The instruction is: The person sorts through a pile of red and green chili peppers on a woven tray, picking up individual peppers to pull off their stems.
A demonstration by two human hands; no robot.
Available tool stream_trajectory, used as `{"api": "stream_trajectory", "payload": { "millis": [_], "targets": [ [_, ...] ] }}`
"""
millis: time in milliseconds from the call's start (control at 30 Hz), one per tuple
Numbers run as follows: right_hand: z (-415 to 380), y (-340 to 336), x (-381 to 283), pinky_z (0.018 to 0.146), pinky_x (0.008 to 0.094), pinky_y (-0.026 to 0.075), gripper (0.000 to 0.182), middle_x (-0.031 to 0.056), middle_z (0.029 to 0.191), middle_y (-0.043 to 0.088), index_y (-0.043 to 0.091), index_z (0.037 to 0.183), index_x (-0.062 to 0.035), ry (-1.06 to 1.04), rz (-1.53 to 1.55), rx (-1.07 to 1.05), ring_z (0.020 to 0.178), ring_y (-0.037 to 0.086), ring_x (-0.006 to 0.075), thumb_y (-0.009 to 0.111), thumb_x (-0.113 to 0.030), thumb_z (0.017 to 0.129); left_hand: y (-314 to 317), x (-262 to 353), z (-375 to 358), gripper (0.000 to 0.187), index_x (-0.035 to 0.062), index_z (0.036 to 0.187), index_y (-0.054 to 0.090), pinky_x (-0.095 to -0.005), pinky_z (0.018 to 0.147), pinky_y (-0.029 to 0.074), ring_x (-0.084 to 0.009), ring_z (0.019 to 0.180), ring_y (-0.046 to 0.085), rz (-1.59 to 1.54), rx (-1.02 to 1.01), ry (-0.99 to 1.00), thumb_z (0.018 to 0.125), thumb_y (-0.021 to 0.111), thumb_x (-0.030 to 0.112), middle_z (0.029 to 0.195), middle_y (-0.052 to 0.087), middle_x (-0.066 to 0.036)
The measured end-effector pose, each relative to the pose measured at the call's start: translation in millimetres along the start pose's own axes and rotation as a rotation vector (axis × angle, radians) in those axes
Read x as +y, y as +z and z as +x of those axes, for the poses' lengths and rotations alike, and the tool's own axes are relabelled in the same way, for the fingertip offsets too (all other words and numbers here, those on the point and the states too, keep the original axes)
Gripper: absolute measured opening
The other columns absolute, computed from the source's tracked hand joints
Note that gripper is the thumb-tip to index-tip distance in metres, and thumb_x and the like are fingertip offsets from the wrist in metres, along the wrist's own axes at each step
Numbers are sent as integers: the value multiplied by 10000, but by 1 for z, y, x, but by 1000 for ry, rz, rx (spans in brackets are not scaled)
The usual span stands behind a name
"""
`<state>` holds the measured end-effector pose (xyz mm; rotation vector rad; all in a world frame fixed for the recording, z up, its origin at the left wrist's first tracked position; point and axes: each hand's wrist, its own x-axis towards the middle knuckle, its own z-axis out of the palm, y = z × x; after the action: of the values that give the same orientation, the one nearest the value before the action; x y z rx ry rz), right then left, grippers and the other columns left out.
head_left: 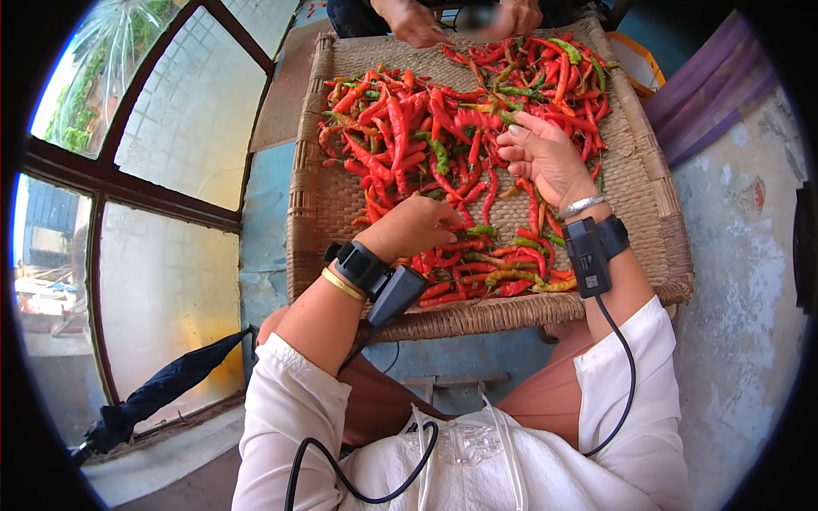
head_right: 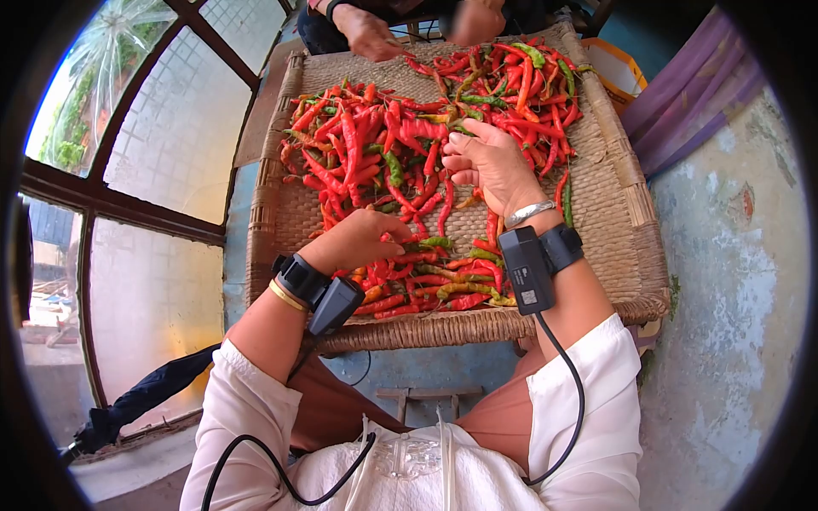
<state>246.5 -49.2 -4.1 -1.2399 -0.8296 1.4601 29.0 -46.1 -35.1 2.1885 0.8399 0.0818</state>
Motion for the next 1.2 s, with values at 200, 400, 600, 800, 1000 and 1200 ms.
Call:
{"api": "stream_trajectory", "payload": {
  "millis": [200,400,600,800,1000,1200],
  "targets": [
    [-5,4,17,505,199,432,340,42,782,599,537,1080,13,233,-617,-378,615,565,76,585,-155,788,3,-4,0,295,24,973,603,-339,711,465,-263,799,602,83,-33,45,691,634,107,884,616,-151],
    [-11,17,30,587,220,452,278,37,848,608,565,1044,12,195,-789,-590,660,560,79,570,-112,796,1,-6,4,263,4,878,610,-346,656,462,-274,719,583,257,-144,-22,641,655,109,792,600,-143],
    [-8,18,31,623,220,436,237,17,770,609,598,990,5,7,-347,-380,694,536,67,548,-170,837,-16,16,1,91,30,916,568,-217,603,478,-96,693,590,-683,146,-196,844,547,83,791,596,-15],
    [-6,16,34,635,204,425,193,0,774,589,588,923,-37,119,-270,-583,687,527,65,544,-208,846,-20,15,1,77,48,922,549,-216,678,504,-101,735,604,-1083,200,-148,848,532,60,816,598,-17],
    [-5,3,21,487,209,394,171,-17,616,537,566,739,-45,246,-485,-551,546,491,59,609,-199,801,-22,13,3,53,50,896,554,-198,632,488,-79,689,584,-979,352,-227,849,531,61,795,596,-11],
    [-3,-3,2,469,206,405,191,20,659,559,595,841,-23,59,-367,-260,575,525,76,597,-210,803,-22,7,5,52,48,886,556,-184,575,455,-51,631,541,-892,508,-303,847,544,80,772,588,4]
  ]
}}
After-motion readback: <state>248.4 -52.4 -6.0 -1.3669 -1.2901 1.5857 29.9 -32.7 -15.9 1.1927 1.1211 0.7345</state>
